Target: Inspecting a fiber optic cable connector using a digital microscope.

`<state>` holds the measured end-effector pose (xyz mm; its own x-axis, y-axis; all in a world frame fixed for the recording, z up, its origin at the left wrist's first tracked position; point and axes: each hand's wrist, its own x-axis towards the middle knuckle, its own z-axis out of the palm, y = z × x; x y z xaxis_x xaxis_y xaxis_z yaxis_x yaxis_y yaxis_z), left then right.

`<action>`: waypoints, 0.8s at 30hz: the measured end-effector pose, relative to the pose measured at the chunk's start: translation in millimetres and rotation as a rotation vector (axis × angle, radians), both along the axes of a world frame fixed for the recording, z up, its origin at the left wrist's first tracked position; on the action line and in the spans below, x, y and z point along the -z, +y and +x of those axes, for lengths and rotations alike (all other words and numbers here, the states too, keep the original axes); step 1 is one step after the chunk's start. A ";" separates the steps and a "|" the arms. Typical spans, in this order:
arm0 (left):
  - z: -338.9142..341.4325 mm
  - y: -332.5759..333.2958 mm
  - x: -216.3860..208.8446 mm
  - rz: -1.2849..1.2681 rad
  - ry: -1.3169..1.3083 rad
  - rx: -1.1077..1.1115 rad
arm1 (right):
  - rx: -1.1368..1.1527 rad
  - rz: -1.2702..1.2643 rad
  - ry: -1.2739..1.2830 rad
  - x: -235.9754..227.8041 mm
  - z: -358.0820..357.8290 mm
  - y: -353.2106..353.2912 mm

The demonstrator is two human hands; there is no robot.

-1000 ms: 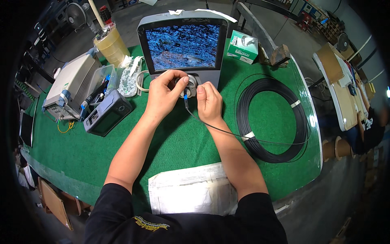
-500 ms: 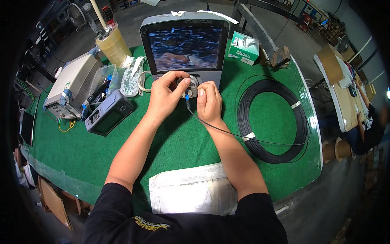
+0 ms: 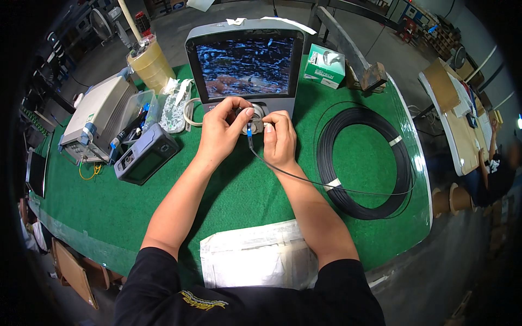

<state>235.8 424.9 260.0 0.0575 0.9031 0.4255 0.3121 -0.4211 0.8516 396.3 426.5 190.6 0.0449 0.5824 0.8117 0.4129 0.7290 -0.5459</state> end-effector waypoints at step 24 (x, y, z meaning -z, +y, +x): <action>0.1 3.1 7.5 0.105 0.016 -0.020 | 0.113 -0.021 -0.132 -4.9 -14.9 -0.7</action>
<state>235.9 428.0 252.6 0.0473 0.8546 0.5172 0.3351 -0.5013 0.7977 381.5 425.8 195.5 0.0047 0.5967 0.8025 0.5610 0.6627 -0.4960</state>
